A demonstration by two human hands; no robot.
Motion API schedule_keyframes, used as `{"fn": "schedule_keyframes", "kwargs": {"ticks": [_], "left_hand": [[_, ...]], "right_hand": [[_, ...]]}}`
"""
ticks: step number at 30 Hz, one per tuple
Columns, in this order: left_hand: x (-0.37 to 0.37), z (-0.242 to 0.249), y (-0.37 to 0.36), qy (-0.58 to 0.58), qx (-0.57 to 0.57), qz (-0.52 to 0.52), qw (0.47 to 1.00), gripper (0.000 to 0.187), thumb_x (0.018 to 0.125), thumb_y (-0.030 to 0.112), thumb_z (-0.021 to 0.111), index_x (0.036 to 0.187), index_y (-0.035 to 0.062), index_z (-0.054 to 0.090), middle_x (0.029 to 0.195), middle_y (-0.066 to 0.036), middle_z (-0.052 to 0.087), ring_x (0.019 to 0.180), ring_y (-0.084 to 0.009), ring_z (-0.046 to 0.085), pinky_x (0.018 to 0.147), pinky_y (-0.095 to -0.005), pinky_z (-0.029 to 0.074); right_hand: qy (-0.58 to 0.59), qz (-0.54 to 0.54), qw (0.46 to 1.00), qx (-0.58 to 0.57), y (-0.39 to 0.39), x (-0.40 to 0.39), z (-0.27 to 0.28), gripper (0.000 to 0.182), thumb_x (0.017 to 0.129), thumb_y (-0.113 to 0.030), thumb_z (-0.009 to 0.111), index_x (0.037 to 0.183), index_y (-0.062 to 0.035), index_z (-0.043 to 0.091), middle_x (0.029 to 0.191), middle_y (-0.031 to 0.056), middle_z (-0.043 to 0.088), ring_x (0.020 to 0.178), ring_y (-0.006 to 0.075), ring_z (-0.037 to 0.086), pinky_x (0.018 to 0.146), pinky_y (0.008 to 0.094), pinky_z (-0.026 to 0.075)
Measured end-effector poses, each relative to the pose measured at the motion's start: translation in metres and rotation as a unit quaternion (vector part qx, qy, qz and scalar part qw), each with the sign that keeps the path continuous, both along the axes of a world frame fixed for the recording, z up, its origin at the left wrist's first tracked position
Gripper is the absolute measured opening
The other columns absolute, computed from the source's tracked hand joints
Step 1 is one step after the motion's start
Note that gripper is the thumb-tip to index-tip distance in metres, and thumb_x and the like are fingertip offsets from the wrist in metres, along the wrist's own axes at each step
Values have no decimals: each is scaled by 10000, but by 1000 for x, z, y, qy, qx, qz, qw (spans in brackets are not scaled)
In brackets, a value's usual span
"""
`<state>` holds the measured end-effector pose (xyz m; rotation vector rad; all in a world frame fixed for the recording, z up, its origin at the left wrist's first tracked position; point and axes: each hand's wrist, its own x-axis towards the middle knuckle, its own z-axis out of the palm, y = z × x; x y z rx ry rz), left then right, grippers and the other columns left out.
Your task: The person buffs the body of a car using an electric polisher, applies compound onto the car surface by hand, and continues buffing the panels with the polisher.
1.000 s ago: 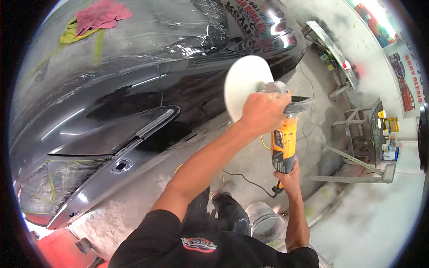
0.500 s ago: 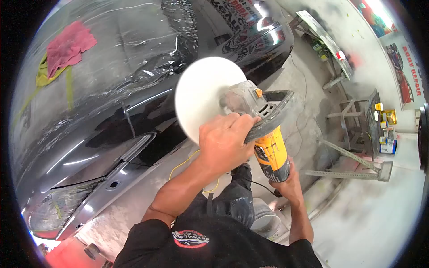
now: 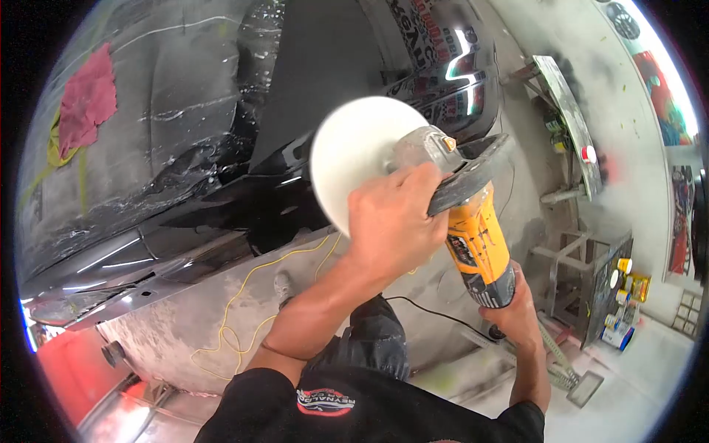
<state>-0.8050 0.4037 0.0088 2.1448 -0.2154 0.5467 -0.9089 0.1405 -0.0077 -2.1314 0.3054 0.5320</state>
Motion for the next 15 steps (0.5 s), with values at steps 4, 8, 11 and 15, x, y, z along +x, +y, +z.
{"fn": "schedule_keyframes", "kwargs": {"ticks": [4,8,11,15], "left_hand": [[47,-16,-52,-2,-9,4,1000,184,733,75,749,781,42,574,696,-151,606,641,-355,639,572,-414,491],[90,-34,-91,25,-10,-5,1000,162,759,138,748,839,61,630,748,-138,655,691,-367,664,631,-453,524],[124,-48,-119,24,-28,-27,999,165,769,154,736,891,72,660,807,-133,691,747,-368,684,668,-466,541],[136,-46,-132,64,-27,-45,997,179,773,159,725,924,81,671,871,-137,715,801,-362,698,681,-462,548]], "right_hand": [[-25,6,999,-21,-52,40,-5,803,605,-43,776,1355,7,493,1133,108,657,1085,219,624,988,336,463],[-30,-1,998,-52,-79,70,-5,768,588,-22,765,1314,-26,515,1067,89,645,1006,205,615,933,316,469],[-10,-27,998,-64,-94,91,-4,695,596,-22,738,1264,-25,550,1022,83,648,952,203,613,888,311,477],[-10,-43,997,-64,-108,96,-7,638,602,-16,707,1224,-17,567,1010,68,653,923,195,607,841,314,487]]}}
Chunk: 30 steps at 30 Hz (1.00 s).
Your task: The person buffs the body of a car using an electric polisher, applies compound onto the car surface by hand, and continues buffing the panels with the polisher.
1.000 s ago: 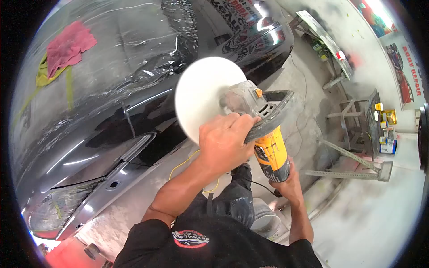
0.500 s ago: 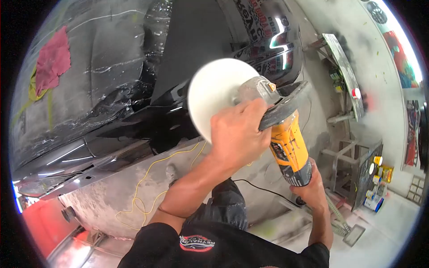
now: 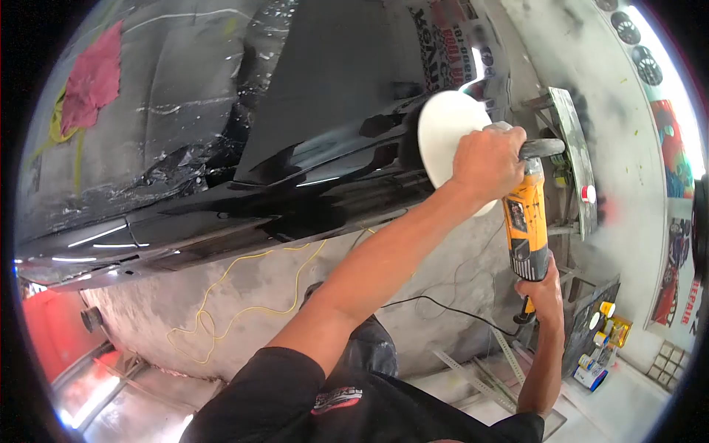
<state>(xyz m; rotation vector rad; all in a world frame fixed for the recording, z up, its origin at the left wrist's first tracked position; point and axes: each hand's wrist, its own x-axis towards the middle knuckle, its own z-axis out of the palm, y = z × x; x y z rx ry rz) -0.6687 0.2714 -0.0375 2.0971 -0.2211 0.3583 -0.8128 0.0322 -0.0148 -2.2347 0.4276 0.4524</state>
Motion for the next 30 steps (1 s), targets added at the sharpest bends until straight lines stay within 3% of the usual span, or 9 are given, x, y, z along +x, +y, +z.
{"fn": "schedule_keyframes", "kwargs": {"ticks": [5,7,13,15,16,19,22,26,30], "left_hand": [[-47,7,33,23,7,24,999,201,758,167,734,914,73,648,802,-138,679,743,-364,678,651,-462,538],[-83,16,62,-39,5,30,999,280,715,127,752,965,71,640,779,-118,668,675,-324,673,596,-441,528],[-164,40,137,-74,-5,43,996,261,625,67,803,765,100,585,647,-42,513,522,-215,544,482,-352,402],[-166,49,143,-60,-31,52,996,269,615,34,813,719,72,568,596,-69,482,488,-261,506,445,-388,365],[-162,53,147,-54,-42,56,996,276,609,17,818,696,59,560,571,-83,467,470,-285,487,427,-406,346],[-130,58,146,-63,-70,24,995,285,639,62,832,702,72,554,603,-80,492,486,-277,509,443,-392,364],[-94,41,127,-54,-68,13,996,262,677,110,822,782,86,583,660,-76,552,536,-279,562,486,-385,420],[-34,-5,98,-18,-61,-5,998,286,709,164,798,910,97,604,750,-84,639,663,-294,654,580,-409,505],[23,-9,74,-2,-31,-44,999,322,734,189,784,988,91,611,811,-95,678,725,-312,688,622,-435,533]], "right_hand": [[-16,67,998,-9,20,-15,16,681,624,-1,709,1281,-22,532,1043,71,659,983,181,613,923,316,477],[0,92,996,-1,29,-29,16,740,631,-8,761,1323,-29,501,1113,91,671,1056,176,619,975,326,467],[76,141,987,-11,73,-57,24,869,636,-23,792,1437,-40,455,1210,166,706,1167,215,654,1031,360,476],[107,134,985,-7,88,-53,34,870,638,-25,791,1440,-43,454,1215,168,706,1169,218,657,1034,362,474],[67,181,981,-30,90,-50,37,855,646,-21,787,1434,-31,455,1218,171,706,1168,222,660,1034,361,474],[88,115,989,-41,101,-35,51,846,583,-41,866,1343,-32,495,1170,83,684,1098,179,641,1025,357,469],[54,99,994,-9,92,-24,47,769,629,-20,793,1341,-20,502,1168,116,698,1093,202,660,996,344,486],[67,32,995,-67,91,4,23,680,608,-7,781,1244,-27,541,1090,80,683,1015,194,643,931,339,502],[43,-20,996,-78,85,27,25,619,622,-10,730,1218,-28,564,1018,60,661,899,194,619,860,332,502]]}}
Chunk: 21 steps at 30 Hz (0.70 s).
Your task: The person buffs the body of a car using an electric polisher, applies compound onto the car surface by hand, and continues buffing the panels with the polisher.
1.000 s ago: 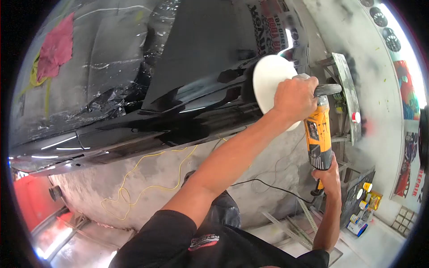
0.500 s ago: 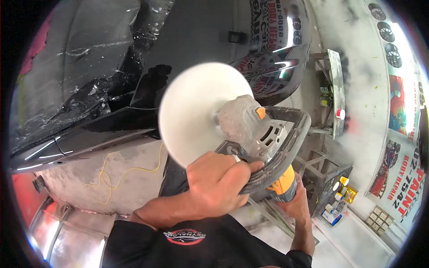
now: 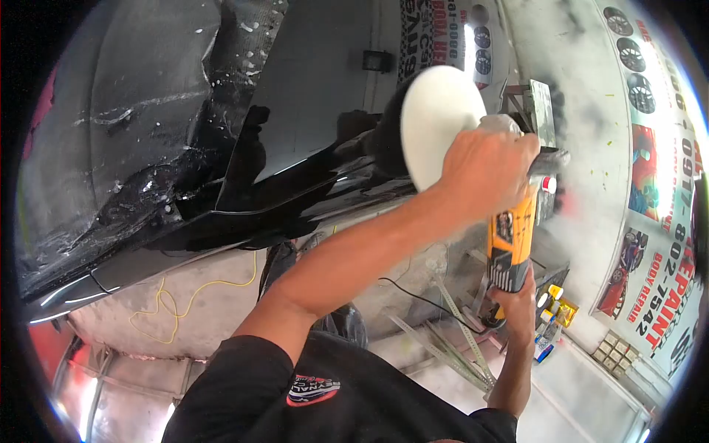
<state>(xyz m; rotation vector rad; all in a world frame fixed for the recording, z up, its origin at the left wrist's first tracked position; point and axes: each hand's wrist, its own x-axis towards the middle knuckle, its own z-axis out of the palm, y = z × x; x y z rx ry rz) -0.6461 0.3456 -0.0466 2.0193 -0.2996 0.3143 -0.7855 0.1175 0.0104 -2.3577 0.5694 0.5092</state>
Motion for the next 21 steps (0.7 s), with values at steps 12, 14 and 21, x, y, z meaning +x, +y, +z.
{"fn": "schedule_keyframes", "kwargs": {"ticks": [12,14,21], "left_hand": [[-88,52,69,-55,-35,61,996,229,701,122,795,782,83,585,705,-67,554,565,-255,574,500,-370,420],[-99,56,66,-41,-36,62,997,242,679,114,800,753,97,570,693,-69,541,553,-248,554,501,-367,402],[-23,23,16,-28,-42,38,998,310,721,205,790,948,102,605,767,-65,616,676,-296,641,587,-421,492]], "right_hand": [[18,140,989,37,15,-14,16,775,621,-21,819,1327,-22,500,1162,99,697,1096,184,646,1010,345,473],[19,131,990,38,8,-21,19,788,620,-22,820,1338,-22,497,1158,99,696,1090,190,650,1003,346,477],[0,54,998,-30,4,-9,29,737,643,-3,744,1338,-22,498,1115,105,685,1016,214,653,941,351,495]]}}
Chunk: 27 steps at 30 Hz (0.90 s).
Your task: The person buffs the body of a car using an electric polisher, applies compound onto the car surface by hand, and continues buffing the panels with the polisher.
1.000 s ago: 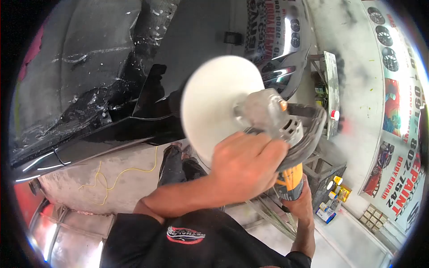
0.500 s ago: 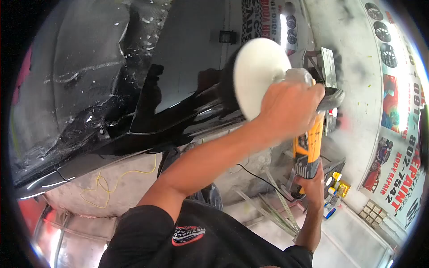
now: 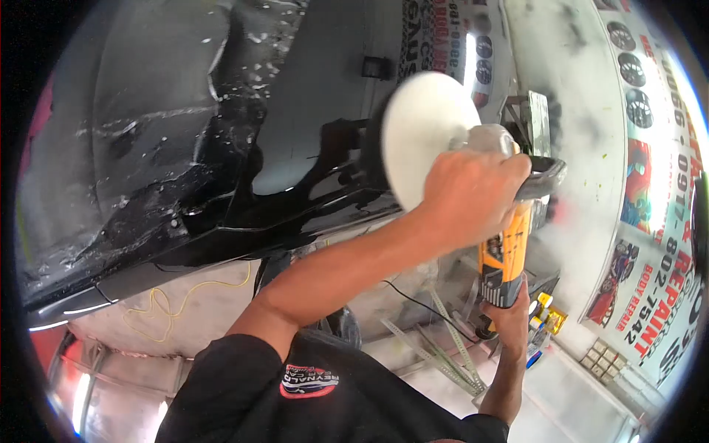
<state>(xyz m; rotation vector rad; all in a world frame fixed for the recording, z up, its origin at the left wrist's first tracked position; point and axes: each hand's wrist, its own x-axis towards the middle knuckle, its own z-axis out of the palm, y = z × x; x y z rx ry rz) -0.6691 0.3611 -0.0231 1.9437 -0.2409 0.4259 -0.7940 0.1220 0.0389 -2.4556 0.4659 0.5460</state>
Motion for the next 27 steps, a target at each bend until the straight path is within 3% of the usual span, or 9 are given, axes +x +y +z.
{"fn": "schedule_keyframes", "kwargs": {"ticks": [4,5,7,12,16,17,20,21,27], "left_hand": [[11,4,-6,55,-9,-46,997,358,733,214,780,1024,106,603,824,-77,650,763,-312,679,638,-441,529],[-6,3,-3,36,-14,-23,999,366,733,219,781,1025,100,595,809,-67,634,724,-299,662,611,-434,511],[-54,10,10,-26,-47,27,998,284,740,195,785,922,101,587,739,-50,589,631,-265,622,541,-411,466],[-94,31,44,-21,-105,58,993,265,755,131,782,722,120,519,636,-26,493,515,-220,538,474,-366,395],[-56,34,59,-61,-108,104,987,267,731,147,799,820,109,550,624,-31,529,514,-262,563,487,-401,429],[-42,33,59,-72,-112,121,984,271,726,155,800,839,107,558,636,-36,542,528,-271,575,500,-407,444],[-1,31,62,-77,-108,148,980,290,713,178,802,885,101,581,683,-53,581,576,-292,608,540,-418,484],[12,33,65,-62,-97,145,983,294,710,186,802,893,100,587,707,-59,594,597,-293,619,554,-418,495],[0,29,71,-87,-80,148,982,267,692,185,776,880,108,604,685,-49,559,574,-269,594,524,-408,468]], "right_hand": [[-2,5,998,-57,-14,15,23,685,642,-3,709,1300,-40,523,1102,112,683,993,228,652,931,351,495],[-10,38,997,-69,-3,12,32,736,615,-20,788,1301,-36,522,1105,113,686,1011,233,654,942,363,499],[19,70,995,-71,-6,-11,38,774,575,-41,802,1293,-33,514,1109,107,682,1023,236,653,938,372,504],[40,87,995,-40,9,-12,49,838,542,-28,828,1311,-28,495,1139,102,681,1053,239,654,960,380,506],[28,126,989,-72,23,22,57,854,599,-74,875,1348,3,472,1178,135,675,1103,242,641,967,383,499],[14,150,983,-106,21,32,55,847,595,-68,842,1349,9,465,1156,141,682,1062,262,655,944,391,510],[22,74,997,-27,52,67,58,780,623,-56,805,1334,-14,487,1086,101,690,971,229,670,899,385,528],[-1,119,992,-53,54,78,52,747,636,-35,784,1326,-22,496,1092,80,684,993,199,655,904,356,519],[8,83,996,14,44,72,33,827,620,-29,836,1363,-29,472,1169,84,666,1062,194,635,971,355,493]]}}
